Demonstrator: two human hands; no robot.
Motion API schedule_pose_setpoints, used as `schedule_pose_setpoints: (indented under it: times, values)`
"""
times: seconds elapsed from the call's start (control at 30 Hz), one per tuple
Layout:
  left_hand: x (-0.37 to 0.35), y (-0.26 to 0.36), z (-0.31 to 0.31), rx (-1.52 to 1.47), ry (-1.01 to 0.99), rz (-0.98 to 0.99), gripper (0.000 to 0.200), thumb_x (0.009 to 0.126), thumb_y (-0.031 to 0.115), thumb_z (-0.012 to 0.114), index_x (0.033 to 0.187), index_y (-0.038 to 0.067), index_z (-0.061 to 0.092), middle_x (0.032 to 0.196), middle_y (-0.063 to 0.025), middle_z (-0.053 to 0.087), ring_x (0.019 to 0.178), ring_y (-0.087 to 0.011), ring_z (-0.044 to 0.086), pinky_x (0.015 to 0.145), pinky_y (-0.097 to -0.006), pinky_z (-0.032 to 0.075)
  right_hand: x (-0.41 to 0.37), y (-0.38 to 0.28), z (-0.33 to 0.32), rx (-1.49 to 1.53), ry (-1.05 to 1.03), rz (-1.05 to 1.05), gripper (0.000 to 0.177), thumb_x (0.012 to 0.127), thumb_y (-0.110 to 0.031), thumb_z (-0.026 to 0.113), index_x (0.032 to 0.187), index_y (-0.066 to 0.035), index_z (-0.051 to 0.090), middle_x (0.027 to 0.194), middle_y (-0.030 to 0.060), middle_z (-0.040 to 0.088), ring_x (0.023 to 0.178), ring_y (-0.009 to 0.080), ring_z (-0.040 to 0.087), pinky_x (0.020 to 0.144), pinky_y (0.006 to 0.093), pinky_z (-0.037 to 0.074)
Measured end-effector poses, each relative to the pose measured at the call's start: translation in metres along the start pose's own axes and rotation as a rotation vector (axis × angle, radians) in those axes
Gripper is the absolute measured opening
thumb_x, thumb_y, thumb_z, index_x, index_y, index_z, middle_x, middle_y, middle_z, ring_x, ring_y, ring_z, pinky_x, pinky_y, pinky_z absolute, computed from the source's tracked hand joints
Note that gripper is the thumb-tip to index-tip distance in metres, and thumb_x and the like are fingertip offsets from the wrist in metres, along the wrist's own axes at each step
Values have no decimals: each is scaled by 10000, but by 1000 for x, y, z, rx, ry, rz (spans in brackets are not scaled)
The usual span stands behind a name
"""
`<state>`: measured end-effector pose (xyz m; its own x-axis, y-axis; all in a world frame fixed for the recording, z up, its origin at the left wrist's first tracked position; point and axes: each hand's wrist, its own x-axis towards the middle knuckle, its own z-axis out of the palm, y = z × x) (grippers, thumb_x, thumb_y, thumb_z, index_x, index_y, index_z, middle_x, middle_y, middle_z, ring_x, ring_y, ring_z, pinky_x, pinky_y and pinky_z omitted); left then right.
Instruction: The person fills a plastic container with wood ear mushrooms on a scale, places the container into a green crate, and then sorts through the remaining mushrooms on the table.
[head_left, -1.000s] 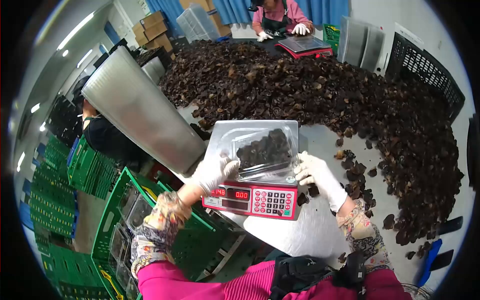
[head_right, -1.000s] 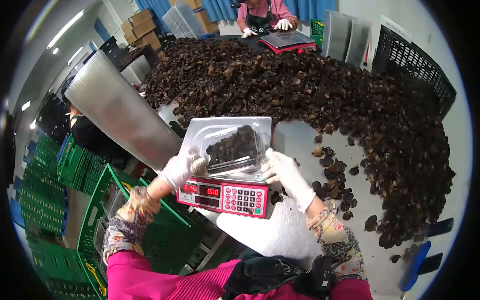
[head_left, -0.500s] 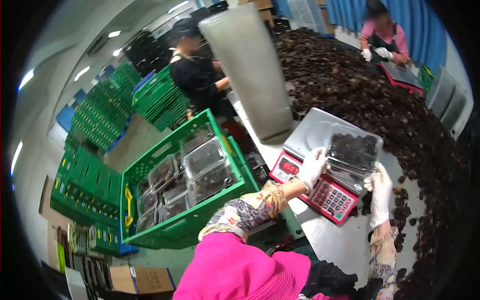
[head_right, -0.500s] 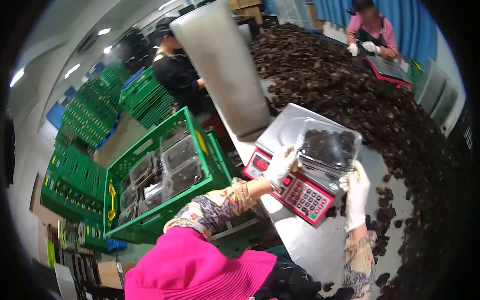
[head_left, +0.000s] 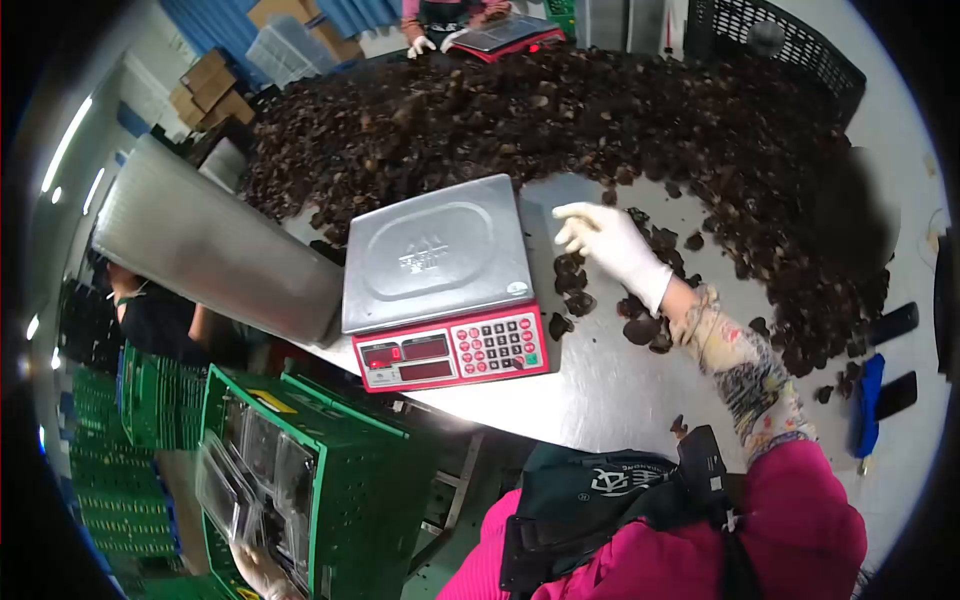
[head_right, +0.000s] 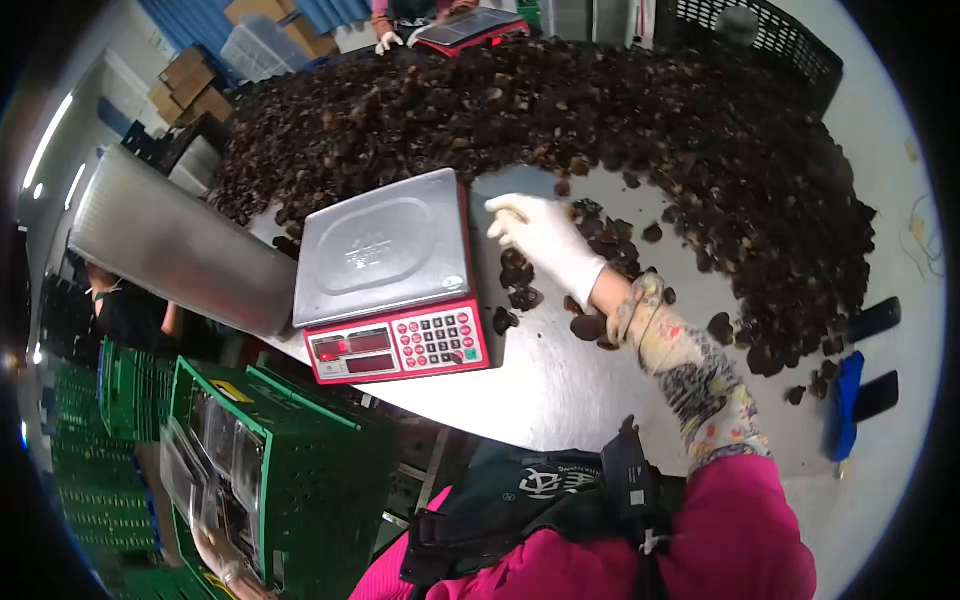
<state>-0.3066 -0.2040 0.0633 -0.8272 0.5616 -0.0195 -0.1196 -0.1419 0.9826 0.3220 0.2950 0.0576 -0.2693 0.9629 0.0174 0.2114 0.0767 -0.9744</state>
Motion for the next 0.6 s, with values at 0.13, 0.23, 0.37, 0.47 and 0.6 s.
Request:
schedule_pose_setpoints:
  times: [0.13,0.23,0.37,0.47,0.6]
  values:
    - [-59,23,-38,590,60,-460,704,920,531,515,1450,91,370,1505,-42,331,1374,-211,284,1134,-432,205,9,52,-28,-642,-211,-56,564,833,-272,635,1317,-11,506,1136,174,599,1014,237,577,897,340,462]
    - [-63,22,-31,750,136,-473,688,925,512,516,1440,77,377,1490,-59,349,1361,-221,305,1126,-429,223,-9,57,0,-926,-525,-2,1046,643,-527,737,1461,-42,301,1535,289,100,1432,438,69,1135,563,151]
    - [-43,-9,-34,965,265,-415,667,931,487,517,1427,59,388,1469,-81,372,1343,-233,333,1116,-425,248,-17,51,37,-1090,-543,-31,1006,603,-520,783,1395,-18,420,1540,279,96,1440,442,10,1065,700,141]
    - [-27,-32,-32,1125,360,-357,652,936,468,517,1417,45,395,1454,-98,389,1330,-243,353,1108,-422,266,-17,69,35,-1106,-410,-208,622,664,-368,760,1154,-20,603,1412,230,351,1360,397,267,1020,577,344]
    - [-10,-45,-30,1310,516,-303,631,943,443,519,1403,26,405,1433,-120,413,1312,-256,381,1098,-419,290,-43,100,-23,-726,-38,-563,75,807,-67,584,872,-31,594,895,121,576,863,335,588,734,404,501]
